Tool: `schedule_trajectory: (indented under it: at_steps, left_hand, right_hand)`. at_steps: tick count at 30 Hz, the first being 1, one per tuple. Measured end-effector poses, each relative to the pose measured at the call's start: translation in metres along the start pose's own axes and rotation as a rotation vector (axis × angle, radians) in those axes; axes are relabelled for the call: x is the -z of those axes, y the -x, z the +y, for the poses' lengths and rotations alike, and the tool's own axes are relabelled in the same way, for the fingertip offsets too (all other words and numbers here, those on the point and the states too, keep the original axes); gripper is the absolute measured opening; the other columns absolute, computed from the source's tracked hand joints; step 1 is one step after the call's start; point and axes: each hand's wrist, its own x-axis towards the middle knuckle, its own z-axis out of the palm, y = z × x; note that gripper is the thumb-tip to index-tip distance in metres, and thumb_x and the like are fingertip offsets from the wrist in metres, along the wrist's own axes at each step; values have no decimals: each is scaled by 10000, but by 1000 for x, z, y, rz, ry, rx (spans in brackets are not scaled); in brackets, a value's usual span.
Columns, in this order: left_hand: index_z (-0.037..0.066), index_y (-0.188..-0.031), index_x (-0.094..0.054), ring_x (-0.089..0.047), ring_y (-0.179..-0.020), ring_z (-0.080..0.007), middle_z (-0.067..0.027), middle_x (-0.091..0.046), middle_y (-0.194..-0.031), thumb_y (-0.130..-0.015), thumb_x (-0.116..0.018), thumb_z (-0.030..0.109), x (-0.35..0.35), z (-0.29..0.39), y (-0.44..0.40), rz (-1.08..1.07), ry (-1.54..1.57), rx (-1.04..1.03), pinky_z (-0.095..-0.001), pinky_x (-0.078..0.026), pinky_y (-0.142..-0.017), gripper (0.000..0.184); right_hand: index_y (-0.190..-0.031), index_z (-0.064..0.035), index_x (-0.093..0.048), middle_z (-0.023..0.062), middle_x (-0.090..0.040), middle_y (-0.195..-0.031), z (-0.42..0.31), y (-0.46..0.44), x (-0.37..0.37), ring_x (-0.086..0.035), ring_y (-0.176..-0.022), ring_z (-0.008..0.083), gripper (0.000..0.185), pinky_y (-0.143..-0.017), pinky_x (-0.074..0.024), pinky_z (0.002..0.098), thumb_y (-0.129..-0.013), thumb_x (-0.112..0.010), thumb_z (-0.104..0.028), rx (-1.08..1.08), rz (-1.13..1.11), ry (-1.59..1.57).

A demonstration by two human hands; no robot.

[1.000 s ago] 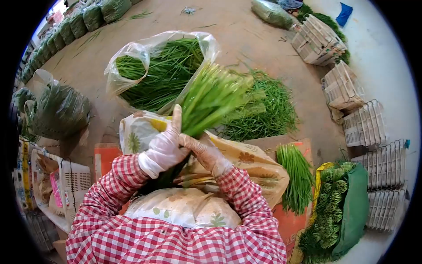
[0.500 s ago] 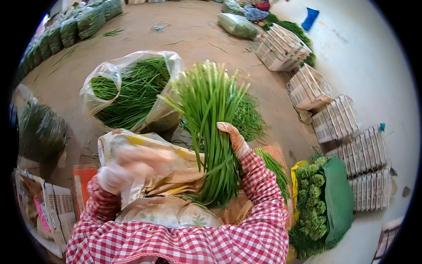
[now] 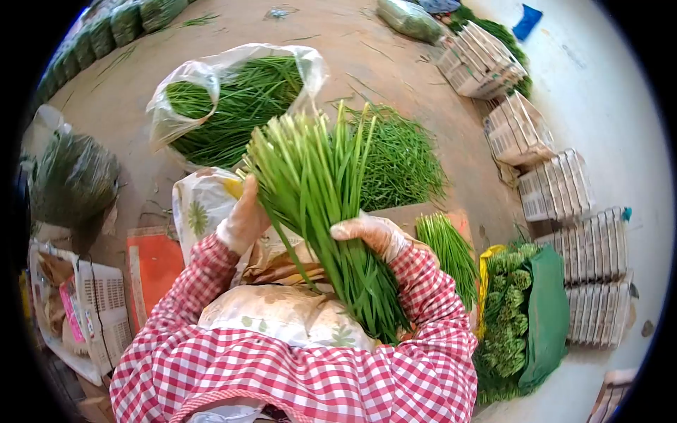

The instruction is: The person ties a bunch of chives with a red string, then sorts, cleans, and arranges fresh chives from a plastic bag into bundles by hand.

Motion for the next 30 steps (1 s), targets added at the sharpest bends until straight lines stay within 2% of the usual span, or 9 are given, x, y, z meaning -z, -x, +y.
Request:
schedule_trajectory:
  at_steps: [3,6,12,13,14,18,20,24,30]
  left_hand:
    - [91,-1253,-455,-566,-1017,-171,-62,-560,-1170,-864,-524,477,10,-5,-11,78,171,-216,-339,-488,-866,552]
    - [99,-1229,-478,-592,-959,-167,-56,-583,-1123,-847,-540,495,8,4,-11,52,357,-102,-327,-517,-810,553]
    - [107,-1228,-480,-596,-925,-165,-39,-589,-1081,-806,-532,581,14,11,0,205,309,-187,-319,-524,-788,637]
    - [107,-1232,-478,-593,-931,-165,-42,-584,-1091,-787,-535,604,11,14,1,223,263,-193,-320,-521,-794,669]
    - [108,-1235,-475,-591,-937,-165,-44,-580,-1100,-768,-537,626,10,15,3,242,219,-196,-321,-518,-801,701]
    - [75,-1257,-453,-586,-952,-162,-59,-573,-1125,-754,-544,641,20,6,6,181,167,-215,-311,-499,-829,763]
    - [60,-1270,-435,-588,-960,-181,-96,-563,-1150,-799,-539,592,17,14,6,184,53,-229,-318,-494,-834,718]
    - [25,-1299,-381,-578,-1001,-244,-179,-518,-1207,-830,-537,499,17,20,-3,-46,267,-63,-355,-478,-877,685]
    - [4,-1309,-361,-542,-1057,-212,-158,-473,-1263,-809,-532,545,20,16,-12,-175,262,-5,-345,-464,-900,756]
  right_hand:
    - [-1148,24,-547,99,-632,-1011,30,-27,-15,-605,-876,168,503,-804,-492,284,-717,-714,-174,-34,-193,-188]
    - [-1217,27,-485,109,-604,-1083,55,-50,-5,-587,-942,176,638,-836,-480,284,-698,-740,-242,-57,-396,-293]
    - [-1295,16,-387,102,-554,-1171,35,-48,-12,-561,-1002,178,798,-857,-469,285,-693,-747,-366,205,-2,148]
    - [-1352,0,-294,104,-485,-1254,40,-49,10,-517,-1073,201,932,-899,-447,316,-686,-730,-483,10,115,181]
    - [-1356,-8,-299,112,-492,-1240,10,-38,-30,-491,-1106,215,879,-958,-395,346,-744,-657,-529,238,80,-1]
    - [-1377,-4,-260,169,-436,-1301,10,-48,-60,-376,-1222,250,733,-1043,-263,339,-887,-447,-517,305,336,571]
    - [-1329,34,-321,117,-505,-1206,15,-50,-69,-472,-1073,178,683,-938,-363,275,-906,-442,-489,324,315,652]
    - [-1291,48,-366,117,-557,-1119,-6,-48,-66,-533,-966,179,727,-836,-442,291,-875,-463,-540,34,48,269]
    - [-1294,0,-419,174,-528,-1226,-96,-54,-15,-507,-1123,273,784,-1002,-367,361,-798,-525,-598,-294,-59,1176]
